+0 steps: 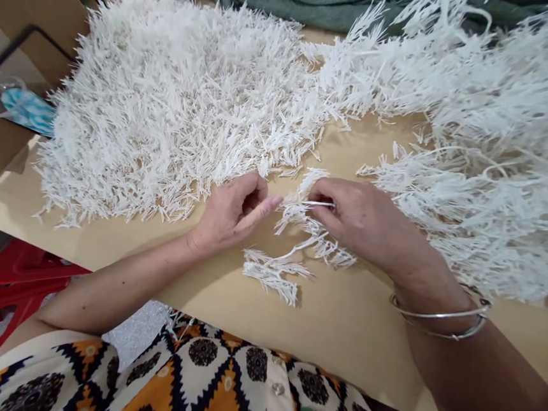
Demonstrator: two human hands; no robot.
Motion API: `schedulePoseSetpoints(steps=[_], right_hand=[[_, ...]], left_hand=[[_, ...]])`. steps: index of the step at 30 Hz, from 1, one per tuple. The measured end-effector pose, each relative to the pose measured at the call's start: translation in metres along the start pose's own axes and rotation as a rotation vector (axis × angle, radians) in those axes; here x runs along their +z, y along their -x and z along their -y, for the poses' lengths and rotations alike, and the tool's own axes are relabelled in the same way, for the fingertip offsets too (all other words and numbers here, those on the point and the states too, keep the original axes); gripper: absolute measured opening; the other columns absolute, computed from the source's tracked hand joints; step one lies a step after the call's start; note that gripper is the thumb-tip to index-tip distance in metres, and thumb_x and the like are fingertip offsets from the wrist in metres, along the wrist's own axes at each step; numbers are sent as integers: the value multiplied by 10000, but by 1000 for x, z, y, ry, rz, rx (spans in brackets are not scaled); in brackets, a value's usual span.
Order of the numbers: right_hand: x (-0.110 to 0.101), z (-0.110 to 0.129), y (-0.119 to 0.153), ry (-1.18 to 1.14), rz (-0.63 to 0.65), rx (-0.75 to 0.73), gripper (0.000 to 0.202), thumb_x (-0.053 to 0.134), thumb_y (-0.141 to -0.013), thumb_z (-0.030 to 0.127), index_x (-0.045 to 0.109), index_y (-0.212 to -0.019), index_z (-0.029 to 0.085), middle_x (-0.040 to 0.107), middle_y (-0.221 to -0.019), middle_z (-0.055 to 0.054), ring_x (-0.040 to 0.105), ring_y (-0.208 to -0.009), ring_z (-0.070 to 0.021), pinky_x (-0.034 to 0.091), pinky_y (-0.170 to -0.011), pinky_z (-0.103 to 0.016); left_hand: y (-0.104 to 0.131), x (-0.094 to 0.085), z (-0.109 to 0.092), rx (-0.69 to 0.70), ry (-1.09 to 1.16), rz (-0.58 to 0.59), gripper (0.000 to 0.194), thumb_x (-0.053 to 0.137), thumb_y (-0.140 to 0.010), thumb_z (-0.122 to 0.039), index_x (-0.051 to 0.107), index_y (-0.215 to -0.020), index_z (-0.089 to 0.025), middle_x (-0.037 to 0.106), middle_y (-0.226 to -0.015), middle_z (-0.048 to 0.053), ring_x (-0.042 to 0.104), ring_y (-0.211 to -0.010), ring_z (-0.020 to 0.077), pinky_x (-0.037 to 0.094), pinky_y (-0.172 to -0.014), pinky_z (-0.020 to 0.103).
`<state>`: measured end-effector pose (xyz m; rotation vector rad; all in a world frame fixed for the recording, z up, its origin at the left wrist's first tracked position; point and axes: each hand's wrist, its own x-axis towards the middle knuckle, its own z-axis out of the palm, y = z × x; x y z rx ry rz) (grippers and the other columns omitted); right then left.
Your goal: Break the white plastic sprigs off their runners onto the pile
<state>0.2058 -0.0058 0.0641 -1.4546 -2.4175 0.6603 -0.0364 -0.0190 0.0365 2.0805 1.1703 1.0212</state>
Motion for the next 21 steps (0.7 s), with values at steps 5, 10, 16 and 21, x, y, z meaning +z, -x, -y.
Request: schedulePoseSetpoints(steps=[5,10,16,21], right_hand=[[18,24,-2,-400,-199,121,47,612,-984,269,653,-964,256,734,-897,-23,663,-792,-197,505,-753,-364],[36,29,-1,-343,-290,-27,149,628,-971,239,663,-1110,281,742,-1118,-88,695,-1072,-286,557,-985,-493],[39,28,-1,-443,-154,-2,251,698,-962,407,696,-1176,275,760,-1185,-105,685,-1157,-330,527,-1093,-583],[39,32,-3,-673,-194,81,295,505,-1066,511,721,-1100,313,754,-1178,-69,680,-1160,-276,504,-1120,-516]], left_hand=[[-3,-1,-4,-111,33,56,499,549,-1011,-648,626,-874,-174,616,-683,-15,538,-614,97,420,-621,256],[-1,2,3,-253,224,39,387,663,-979,-559,580,-1062,-190,676,-827,-3,598,-689,93,476,-634,242],[-3,3,14,-137,427,-62,227,704,-982,-392,601,-1068,-210,676,-1024,36,645,-904,114,568,-855,285],[-5,2,14,-114,418,-47,223,678,-989,-388,575,-1095,-222,657,-1055,52,644,-950,133,587,-901,309]])
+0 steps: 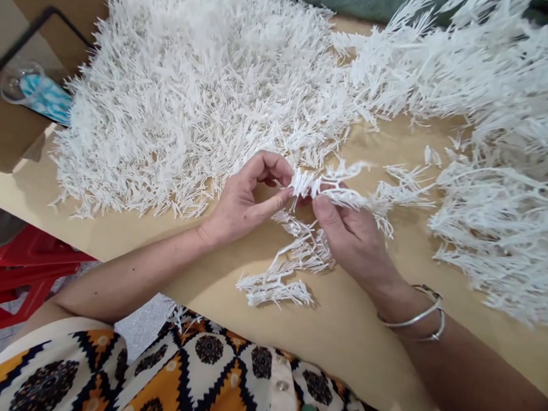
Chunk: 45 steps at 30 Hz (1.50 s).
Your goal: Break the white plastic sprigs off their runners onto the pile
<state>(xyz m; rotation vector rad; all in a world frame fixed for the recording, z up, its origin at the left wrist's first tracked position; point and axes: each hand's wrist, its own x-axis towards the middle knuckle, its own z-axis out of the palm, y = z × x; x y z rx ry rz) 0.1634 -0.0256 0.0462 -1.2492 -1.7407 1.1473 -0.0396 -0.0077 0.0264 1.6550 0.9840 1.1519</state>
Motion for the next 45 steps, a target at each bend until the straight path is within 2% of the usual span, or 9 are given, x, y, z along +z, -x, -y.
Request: schedulePoseSetpoints(steps=[5,9,13,18,22,28,32,41,45], right_hand=[[1,0,0,-145,-69,80,258,560,-1050,495,745,-1021,317,763,-1033,-40,716,-990,-233,581,-956,-431],[-2,-1,-2,-146,20,29,284,551,-1051,509,773,-1034,334,778,-1093,-30,721,-1072,-248,576,-1030,-466],[-1,-2,-2,-99,63,15,276,545,-1053,509,770,-1082,352,782,-1185,-24,703,-1203,-268,538,-1135,-507],[4,-10,0,-213,-88,65,235,654,-997,501,700,-1145,324,775,-1147,-49,727,-1112,-253,583,-1079,-478],[4,-16,-2,-320,-175,14,333,663,-974,518,628,-1243,325,702,-1262,-69,695,-1134,-246,589,-1046,-446],[-3,-19,-13,-541,-174,67,255,600,-988,541,666,-1068,308,677,-1017,-47,681,-960,-206,592,-931,-388],[-5,-18,-16,-444,-167,145,179,748,-886,387,642,-1017,325,647,-963,-7,663,-871,-182,600,-893,-380],[0,-26,-15,-555,-222,40,174,823,-865,254,682,-955,301,749,-925,24,729,-851,-140,633,-832,-302],[3,-26,-15,-578,-239,-54,179,830,-847,170,709,-919,279,799,-988,21,752,-942,-126,630,-895,-280]], left_hand=[[0,1,3,-81,113,7,437,726,-953,-396,497,-1295,-250,665,-1124,53,676,-959,123,615,-890,278],[-2,0,4,-131,200,101,530,746,-946,-362,526,-1416,-258,685,-1272,71,731,-957,130,646,-873,296],[-3,-1,4,-165,278,124,339,767,-938,-397,660,-1207,-220,746,-1152,54,752,-954,143,646,-916,329],[-3,0,5,-202,270,44,334,779,-911,-474,634,-1034,-199,770,-1065,50,744,-932,144,631,-902,323],[-1,1,4,-145,259,19,240,706,-944,-397,566,-992,-209,758,-1164,53,734,-971,127,612,-897,307],[2,2,-1,-60,90,51,123,643,-915,-217,543,-988,-213,770,-1133,64,714,-967,136,586,-852,306],[2,1,-4,-32,32,63,118,651,-902,-205,573,-991,-207,748,-1092,60,687,-895,128,567,-807,299],[-6,2,-2,-273,232,165,353,737,-950,-446,659,-1166,-177,740,-991,34,669,-808,92,531,-732,222],[-6,6,-1,-261,183,-21,388,841,-858,-436,630,-1068,-187,691,-983,-1,592,-744,65,496,-688,214]])
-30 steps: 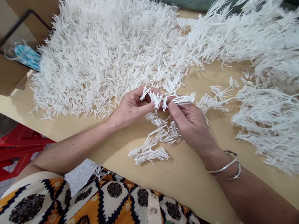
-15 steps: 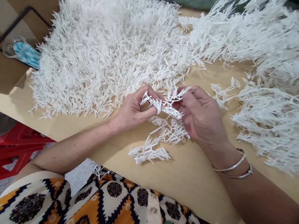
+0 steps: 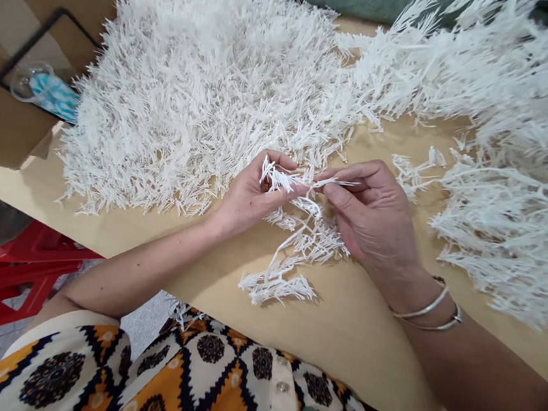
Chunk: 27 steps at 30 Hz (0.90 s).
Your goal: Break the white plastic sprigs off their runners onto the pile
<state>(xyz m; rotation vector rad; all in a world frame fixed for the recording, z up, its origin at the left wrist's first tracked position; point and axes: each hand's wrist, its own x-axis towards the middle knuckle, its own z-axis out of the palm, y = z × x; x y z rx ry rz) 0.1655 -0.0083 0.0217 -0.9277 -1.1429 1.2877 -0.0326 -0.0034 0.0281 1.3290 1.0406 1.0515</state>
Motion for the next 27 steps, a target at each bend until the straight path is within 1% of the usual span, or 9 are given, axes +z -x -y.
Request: schedulePoseSetpoints(steps=[2,4,7,10,14,17,20,23,27], right_hand=[[0,1,0,14,-3,-8,184,819,-850,153,703,-910,283,807,-995,23,757,-949,-129,637,-886,-288],[1,1,0,14,-2,-20,197,815,-844,142,697,-906,288,810,-986,30,763,-940,-135,644,-866,-296],[1,0,1,30,-10,-31,208,822,-825,139,682,-886,280,804,-984,30,764,-951,-145,647,-883,-314],[-1,0,2,126,-12,-16,182,815,-844,184,678,-915,282,783,-1035,15,750,-989,-161,632,-927,-345],[-7,11,2,332,51,-254,296,761,-888,251,699,-1168,323,704,-1280,-47,682,-1189,-234,576,-1013,-437],[-8,24,3,575,121,-427,310,727,-914,284,700,-1220,329,663,-1352,-69,622,-1297,-296,523,-1087,-539],[-4,32,7,790,201,-520,304,745,-919,338,695,-1218,326,687,-1312,-69,627,-1283,-323,468,-1141,-599],[5,31,12,930,257,-592,404,788,-889,413,668,-1263,316,713,-1253,-85,640,-1227,-344,484,-1090,-587],[11,26,16,967,184,-681,224,758,-902,239,686,-1108,287,745,-1029,-52,687,-1016,-283,517,-963,-505]], left_hand=[[1,2,0,-18,-12,-48,403,860,-832,-443,614,-1020,-185,671,-908,-18,567,-696,62,486,-656,213],[1,3,-1,-46,-26,2,404,825,-855,-506,635,-989,-177,685,-861,-9,615,-725,86,522,-689,227],[1,4,-1,-22,-26,78,438,737,-911,-586,684,-1016,-164,752,-953,39,701,-882,133,579,-825,268],[1,3,-1,42,-51,98,402,686,-963,-544,699,-1071,-158,769,-1010,55,710,-894,126,578,-842,269],[2,3,-2,132,-321,131,283,617,-1023,-432,701,-1058,-164,759,-941,30,674,-809,111,538,-784,265],[4,5,-2,202,-450,212,259,531,-1067,-383,675,-1072,-168,756,-932,28,678,-813,119,532,-793,277],[4,6,5,273,-489,263,209,475,-1068,-299,625,-1148,-178,766,-1078,54,717,-941,144,558,-872,305],[3,9,17,335,-628,296,216,542,-998,-271,599,-1192,-194,767,-1194,72,735,-1032,190,577,-905,346],[2,14,22,375,-757,311,196,502,-983,-240,596,-1144,-181,770,-1151,101,740,-1061,230,582,-905,380]])
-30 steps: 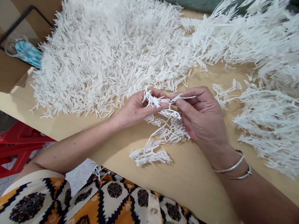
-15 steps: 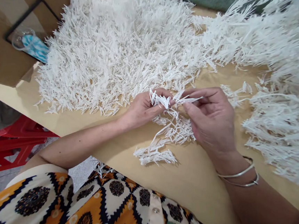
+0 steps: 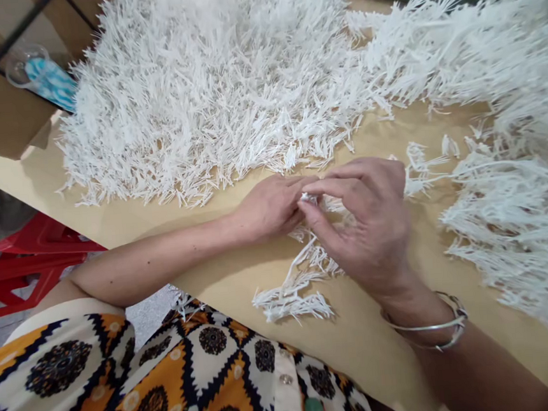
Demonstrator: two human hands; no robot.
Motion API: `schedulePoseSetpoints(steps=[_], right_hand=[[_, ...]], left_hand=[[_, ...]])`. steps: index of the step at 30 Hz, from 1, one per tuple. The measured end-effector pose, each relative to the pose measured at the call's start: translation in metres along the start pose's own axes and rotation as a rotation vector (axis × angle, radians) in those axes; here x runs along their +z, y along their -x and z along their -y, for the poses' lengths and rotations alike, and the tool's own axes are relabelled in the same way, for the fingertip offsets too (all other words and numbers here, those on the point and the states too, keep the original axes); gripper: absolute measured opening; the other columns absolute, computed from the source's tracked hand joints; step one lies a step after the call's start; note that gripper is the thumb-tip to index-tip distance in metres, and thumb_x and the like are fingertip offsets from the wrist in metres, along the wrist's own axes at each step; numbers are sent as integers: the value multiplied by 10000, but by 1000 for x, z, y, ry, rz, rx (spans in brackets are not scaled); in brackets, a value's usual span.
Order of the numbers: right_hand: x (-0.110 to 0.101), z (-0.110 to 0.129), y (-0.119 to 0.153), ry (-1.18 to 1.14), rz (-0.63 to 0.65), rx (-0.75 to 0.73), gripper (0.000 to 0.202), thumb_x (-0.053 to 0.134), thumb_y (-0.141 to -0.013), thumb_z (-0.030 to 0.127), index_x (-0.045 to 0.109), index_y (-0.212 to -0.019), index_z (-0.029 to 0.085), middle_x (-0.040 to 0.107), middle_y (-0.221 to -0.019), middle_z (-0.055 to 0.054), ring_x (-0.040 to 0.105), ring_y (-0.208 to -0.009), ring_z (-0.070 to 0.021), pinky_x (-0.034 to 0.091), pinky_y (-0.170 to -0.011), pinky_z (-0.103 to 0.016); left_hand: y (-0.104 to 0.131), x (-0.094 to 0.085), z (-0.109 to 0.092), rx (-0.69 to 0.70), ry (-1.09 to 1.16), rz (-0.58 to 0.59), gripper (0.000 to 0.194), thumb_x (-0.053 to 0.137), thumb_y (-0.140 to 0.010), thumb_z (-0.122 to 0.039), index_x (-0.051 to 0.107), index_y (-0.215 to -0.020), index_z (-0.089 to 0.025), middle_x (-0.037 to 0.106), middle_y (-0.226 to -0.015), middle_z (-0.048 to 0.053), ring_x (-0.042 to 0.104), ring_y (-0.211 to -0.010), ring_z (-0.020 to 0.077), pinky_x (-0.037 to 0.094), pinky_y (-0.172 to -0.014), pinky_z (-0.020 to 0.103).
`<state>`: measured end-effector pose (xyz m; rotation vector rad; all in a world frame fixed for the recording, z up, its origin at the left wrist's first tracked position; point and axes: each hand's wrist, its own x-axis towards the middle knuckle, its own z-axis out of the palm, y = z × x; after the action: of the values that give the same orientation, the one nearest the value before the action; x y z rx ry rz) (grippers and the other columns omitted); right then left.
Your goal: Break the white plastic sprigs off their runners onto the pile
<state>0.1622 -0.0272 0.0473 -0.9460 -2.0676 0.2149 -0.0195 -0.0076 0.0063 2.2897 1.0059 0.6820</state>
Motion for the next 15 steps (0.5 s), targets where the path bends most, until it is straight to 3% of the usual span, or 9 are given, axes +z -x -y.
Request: schedulePoseSetpoints(steps=[3,6,9,11,15], right_hand=[[-1,-4,1,-89,-45,114,146,727,-903,177,677,-996,278,734,-906,-8,692,-907,-233,537,-899,-450],[-4,-8,1,-213,-67,360,85,728,-895,205,695,-957,253,734,-927,-12,697,-893,-212,549,-855,-419],[-4,-12,1,-359,-46,485,89,722,-878,182,716,-938,246,732,-914,0,691,-867,-184,546,-841,-392],[-1,-19,1,-450,-47,528,108,720,-870,162,717,-930,252,721,-890,10,676,-843,-172,548,-831,-383],[6,-51,3,-586,-286,591,129,750,-856,163,693,-884,275,657,-821,14,632,-765,-166,556,-791,-392]], left_hand=[[0,-5,-9,-94,13,6,194,448,-1040,-288,557,-1168,-191,759,-1058,76,732,-956,203,578,-854,354],[-1,-12,-15,-164,-14,13,261,449,-1064,-342,518,-1264,-190,753,-1050,68,717,-888,190,554,-785,326],[-3,-12,-13,-85,-141,56,264,384,-1104,-370,558,-1177,-186,752,-986,69,708,-855,190,515,-758,319],[-4,-10,-9,-9,-193,80,367,306,-1134,-422,582,-1085,-185,744,-914,57,695,-808,179,485,-745,314],[-3,-6,-6,71,-242,76,589,195,-1135,-552,595,-906,-186,688,-747,30,628,-681,158,435,-738,329]])
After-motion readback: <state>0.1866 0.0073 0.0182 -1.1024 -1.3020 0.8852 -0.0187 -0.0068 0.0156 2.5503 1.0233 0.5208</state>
